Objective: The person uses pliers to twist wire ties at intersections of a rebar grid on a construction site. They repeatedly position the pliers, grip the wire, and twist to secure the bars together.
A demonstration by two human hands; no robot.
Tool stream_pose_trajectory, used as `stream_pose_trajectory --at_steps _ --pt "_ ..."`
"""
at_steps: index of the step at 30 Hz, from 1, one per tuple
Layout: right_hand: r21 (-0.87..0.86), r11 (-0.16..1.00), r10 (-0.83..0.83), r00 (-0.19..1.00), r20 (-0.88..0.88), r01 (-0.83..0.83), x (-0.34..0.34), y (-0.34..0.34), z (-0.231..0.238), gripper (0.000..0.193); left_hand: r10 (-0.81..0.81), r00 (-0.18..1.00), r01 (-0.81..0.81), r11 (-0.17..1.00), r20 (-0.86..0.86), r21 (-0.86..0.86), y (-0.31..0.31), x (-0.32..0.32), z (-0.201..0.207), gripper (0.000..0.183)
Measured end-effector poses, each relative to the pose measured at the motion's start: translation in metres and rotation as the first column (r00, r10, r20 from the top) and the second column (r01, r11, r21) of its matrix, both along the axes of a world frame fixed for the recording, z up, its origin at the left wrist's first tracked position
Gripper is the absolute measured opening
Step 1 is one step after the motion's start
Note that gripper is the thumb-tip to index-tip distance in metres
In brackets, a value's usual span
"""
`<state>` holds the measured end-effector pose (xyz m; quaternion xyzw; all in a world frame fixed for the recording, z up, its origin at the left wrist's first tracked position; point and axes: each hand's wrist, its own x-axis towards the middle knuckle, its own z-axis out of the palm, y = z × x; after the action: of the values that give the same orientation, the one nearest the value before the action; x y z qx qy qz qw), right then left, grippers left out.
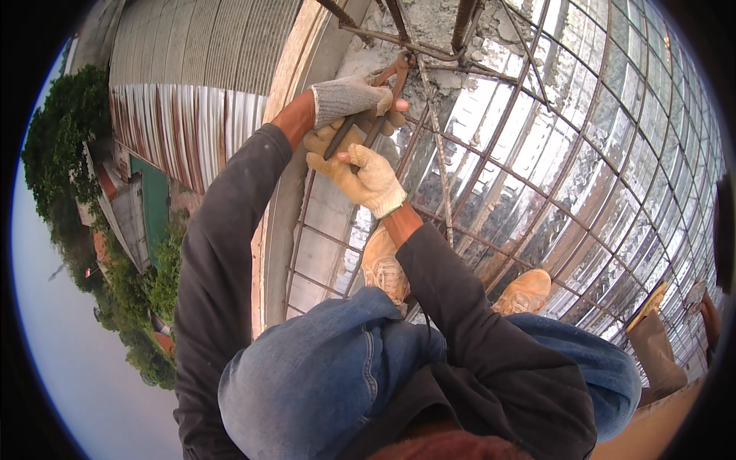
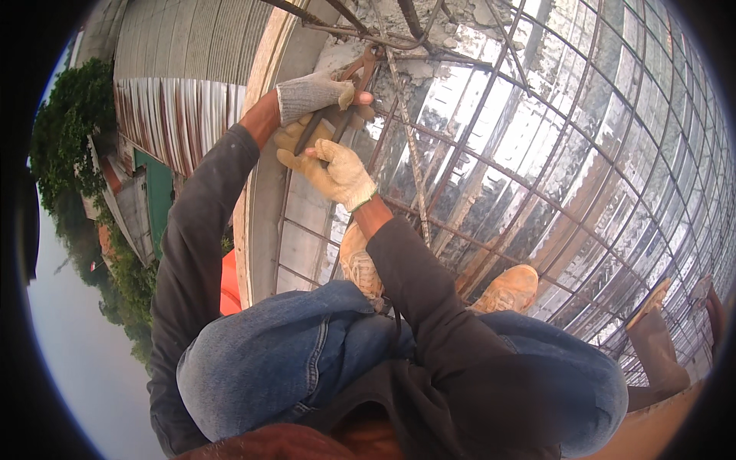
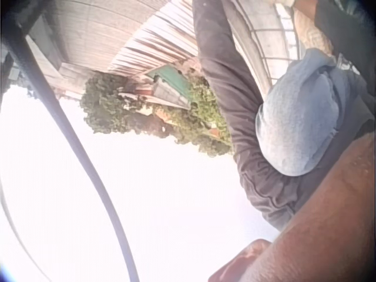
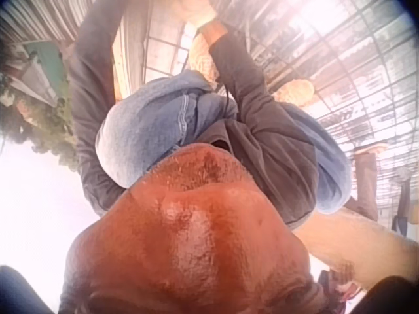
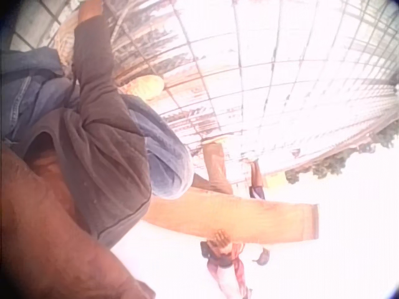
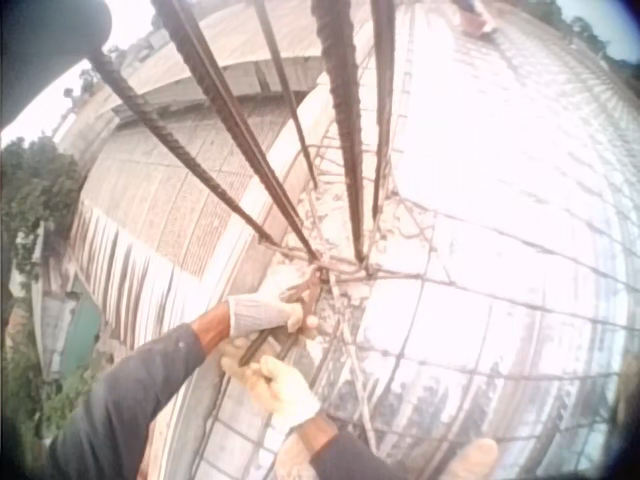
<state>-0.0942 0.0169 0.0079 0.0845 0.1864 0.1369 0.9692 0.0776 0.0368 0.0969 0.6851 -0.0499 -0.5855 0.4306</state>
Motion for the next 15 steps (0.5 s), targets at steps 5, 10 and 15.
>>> stream_pose_trajectory --at_steps 5,10,15 --pt "0.005 1.0 0.019 0.999 -0.029 -0.019 0.011 0.005 0.018 0.028 -0.112 0.982 0.08 0.976 0.152 0.202 -0.002 0.005 0.007 0.021" --pt "-0.444 0.892 -0.042 0.965 -0.258 -0.08 0.005 0.008 0.034 0.027 -0.109 0.96 0.063 0.982 0.259 0.18 -0.012 -0.003 -0.004 0.014" --pt "-0.872 0.314 0.026 0.922 -0.387 -0.375 -0.004 0.008 0.11 0.092 -0.051 0.935 -0.055 0.957 0.35 0.286 -0.003 -0.018 -0.006 0.023"
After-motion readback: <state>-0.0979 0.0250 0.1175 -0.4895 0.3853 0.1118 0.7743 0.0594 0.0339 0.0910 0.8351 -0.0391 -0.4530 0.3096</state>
